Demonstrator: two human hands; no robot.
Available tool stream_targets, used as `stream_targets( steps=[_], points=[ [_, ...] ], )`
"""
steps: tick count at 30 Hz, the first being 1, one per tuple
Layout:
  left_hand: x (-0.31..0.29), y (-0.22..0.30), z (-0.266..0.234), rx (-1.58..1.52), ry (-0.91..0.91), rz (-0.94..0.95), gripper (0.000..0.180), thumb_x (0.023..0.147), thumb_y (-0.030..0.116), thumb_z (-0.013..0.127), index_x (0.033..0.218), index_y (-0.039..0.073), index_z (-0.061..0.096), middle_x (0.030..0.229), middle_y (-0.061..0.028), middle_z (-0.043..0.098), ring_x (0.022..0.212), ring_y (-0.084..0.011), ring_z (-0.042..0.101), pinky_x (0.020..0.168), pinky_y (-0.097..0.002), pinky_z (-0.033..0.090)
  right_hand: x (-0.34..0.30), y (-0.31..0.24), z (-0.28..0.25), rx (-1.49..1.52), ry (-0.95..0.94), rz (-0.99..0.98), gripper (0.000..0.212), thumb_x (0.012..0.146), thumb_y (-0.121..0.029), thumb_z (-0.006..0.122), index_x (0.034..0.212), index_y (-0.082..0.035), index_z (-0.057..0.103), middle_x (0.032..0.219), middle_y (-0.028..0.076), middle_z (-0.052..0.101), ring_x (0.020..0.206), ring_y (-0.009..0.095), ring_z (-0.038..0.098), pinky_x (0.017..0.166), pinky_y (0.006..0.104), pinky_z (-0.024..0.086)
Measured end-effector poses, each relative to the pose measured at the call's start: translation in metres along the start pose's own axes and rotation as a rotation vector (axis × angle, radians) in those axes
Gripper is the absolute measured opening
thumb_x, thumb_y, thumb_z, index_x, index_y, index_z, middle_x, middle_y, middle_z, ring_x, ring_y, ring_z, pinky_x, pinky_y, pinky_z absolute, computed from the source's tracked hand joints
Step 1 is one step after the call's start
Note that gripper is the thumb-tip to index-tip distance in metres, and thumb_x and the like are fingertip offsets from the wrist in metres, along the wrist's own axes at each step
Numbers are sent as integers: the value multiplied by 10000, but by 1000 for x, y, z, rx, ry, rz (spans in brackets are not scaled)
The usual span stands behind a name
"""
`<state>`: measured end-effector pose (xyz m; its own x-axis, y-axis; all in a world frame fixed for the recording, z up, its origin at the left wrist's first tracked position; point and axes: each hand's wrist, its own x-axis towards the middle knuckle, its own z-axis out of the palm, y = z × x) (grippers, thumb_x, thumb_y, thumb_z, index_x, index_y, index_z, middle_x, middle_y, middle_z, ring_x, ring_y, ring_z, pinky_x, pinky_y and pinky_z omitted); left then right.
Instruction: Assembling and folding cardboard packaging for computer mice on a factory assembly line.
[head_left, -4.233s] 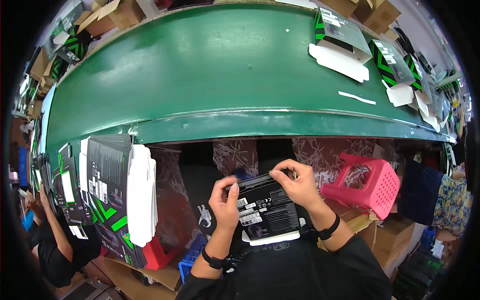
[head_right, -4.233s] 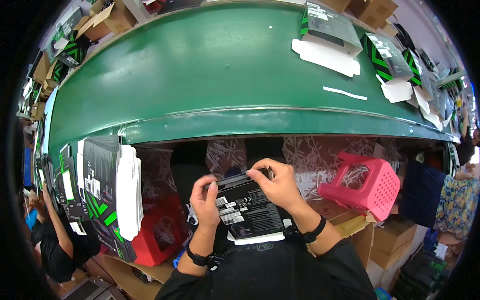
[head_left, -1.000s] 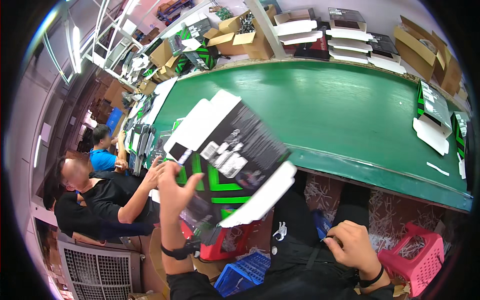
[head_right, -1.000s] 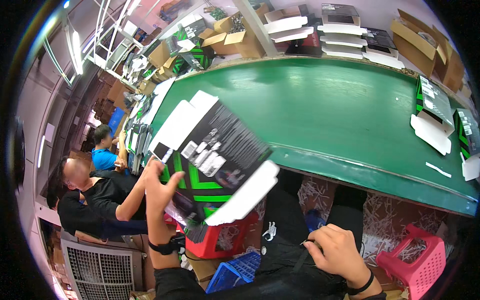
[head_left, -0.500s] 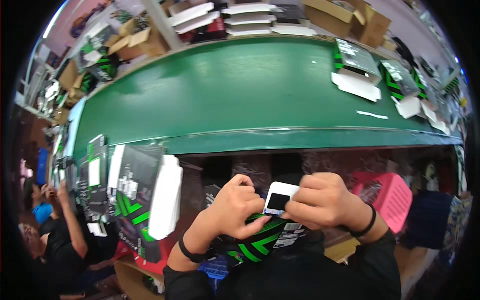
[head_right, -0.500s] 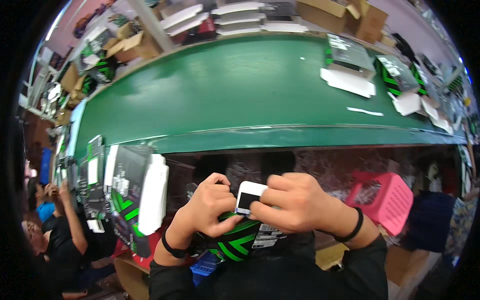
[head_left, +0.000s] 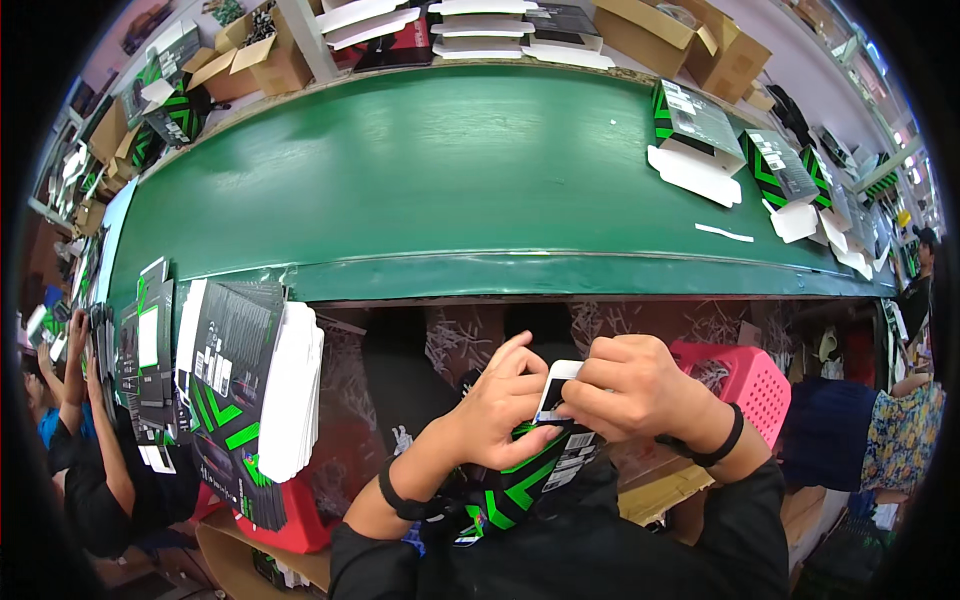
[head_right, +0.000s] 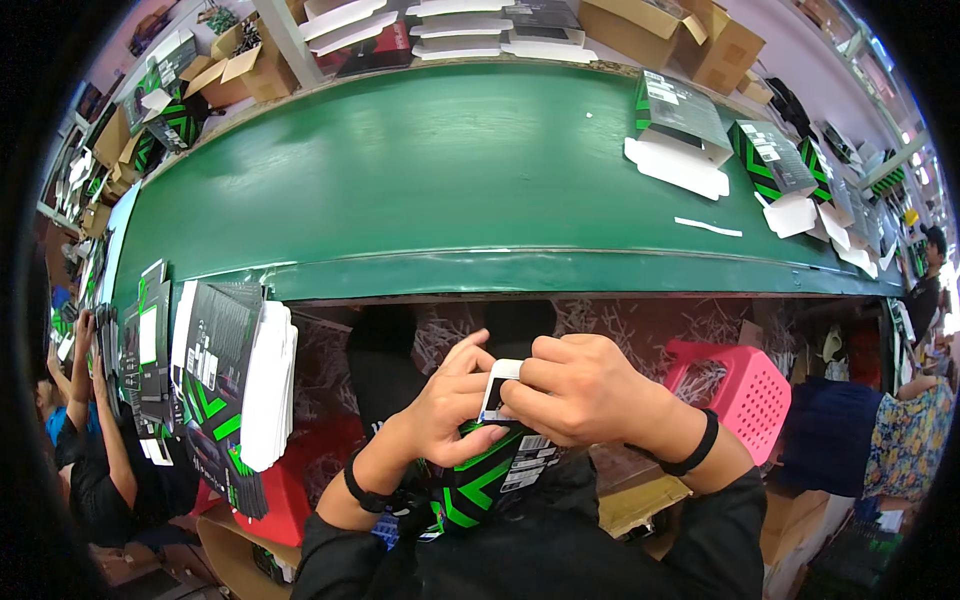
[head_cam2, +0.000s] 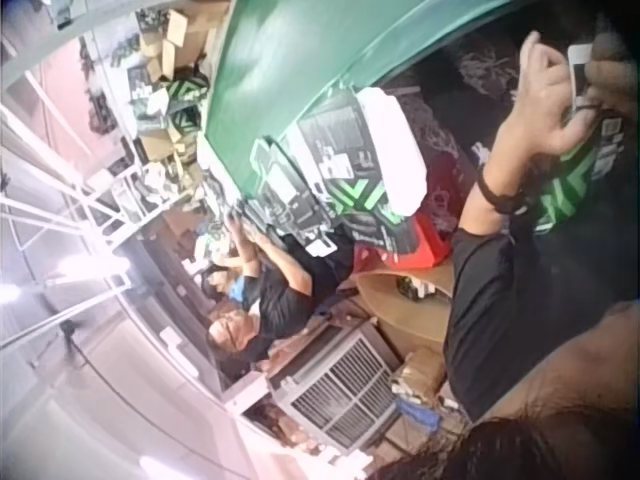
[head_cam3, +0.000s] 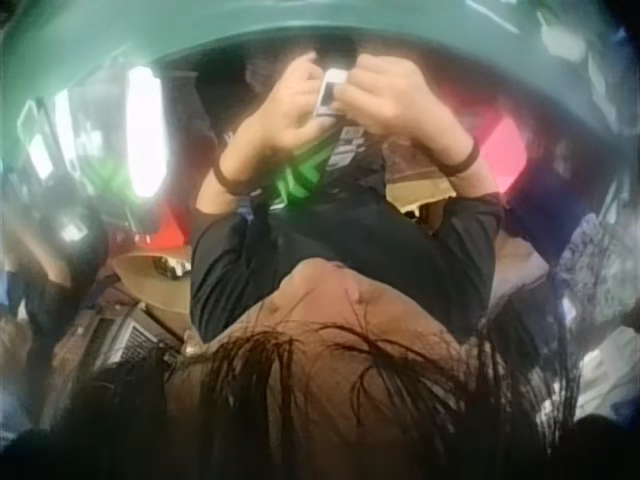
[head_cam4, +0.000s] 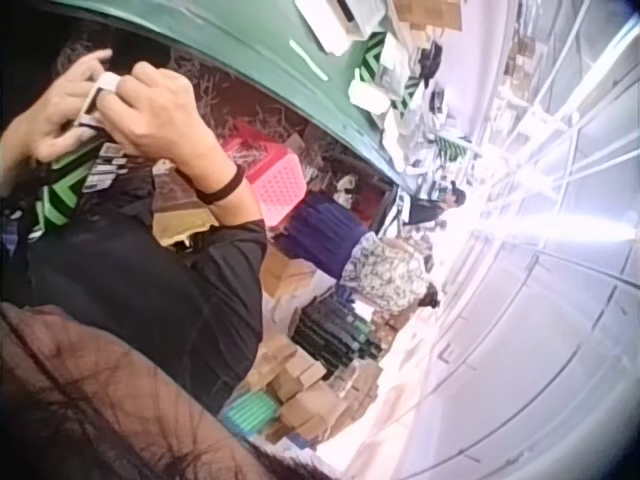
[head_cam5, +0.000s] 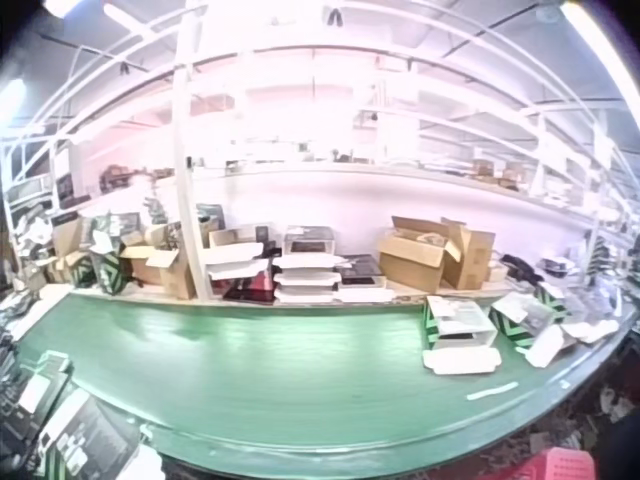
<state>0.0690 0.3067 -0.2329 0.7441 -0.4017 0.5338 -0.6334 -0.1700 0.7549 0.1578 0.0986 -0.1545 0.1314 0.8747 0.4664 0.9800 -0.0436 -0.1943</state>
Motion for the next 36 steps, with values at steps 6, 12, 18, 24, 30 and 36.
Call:
stream_targets(
  steps=[6,12,18,24,30,36],
  points=[
    [-4,22,0,358,-37,-188,502,776,384,783,1080,2,668,1154,-131,573,1186,-371,488,1106,-797,180,0,11,4,-24,-20,-14,205,741,-216,790,784,-124,612,692,-24,494,634,150,505,507,294,410],
    [-16,12,10,106,-39,-271,432,891,307,701,1166,-19,629,1172,-159,567,1198,-386,490,1169,-690,199,2,13,9,-31,-4,-82,226,759,-230,795,765,-139,589,685,-27,466,630,149,501,500,294,402],
    [-14,5,13,2,-76,-239,386,890,267,709,1121,-31,626,1131,-167,588,1168,-372,522,1179,-647,209,3,16,4,18,-75,-131,267,801,-268,787,747,-139,560,681,-28,457,625,147,498,486,284,395],
    [-11,-2,6,5,44,-260,320,891,256,718,1083,11,647,1077,-160,607,1102,-372,563,1180,-614,227,-6,5,-6,19,-72,-197,181,774,-222,726,786,-133,569,675,-41,447,636,123,509,475,266,376],
    [-50,-8,-21,-711,884,-446,441,947,124,561,1347,-61,551,1219,-160,669,1075,-262,680,930,-366,534,-30,-18,-35,95,429,126,302,796,-278,849,764,-94,611,664,-14,545,523,183,476,481,280,371],
    [-44,-47,16,-1797,728,0,196,982,279,549,1013,88,574,876,-34,598,918,-177,598,998,-453,426,-52,-8,28,554,899,819,156,903,-81,728,974,-19,604,748,1,589,646,59,492,582,235,396]
  ],
)
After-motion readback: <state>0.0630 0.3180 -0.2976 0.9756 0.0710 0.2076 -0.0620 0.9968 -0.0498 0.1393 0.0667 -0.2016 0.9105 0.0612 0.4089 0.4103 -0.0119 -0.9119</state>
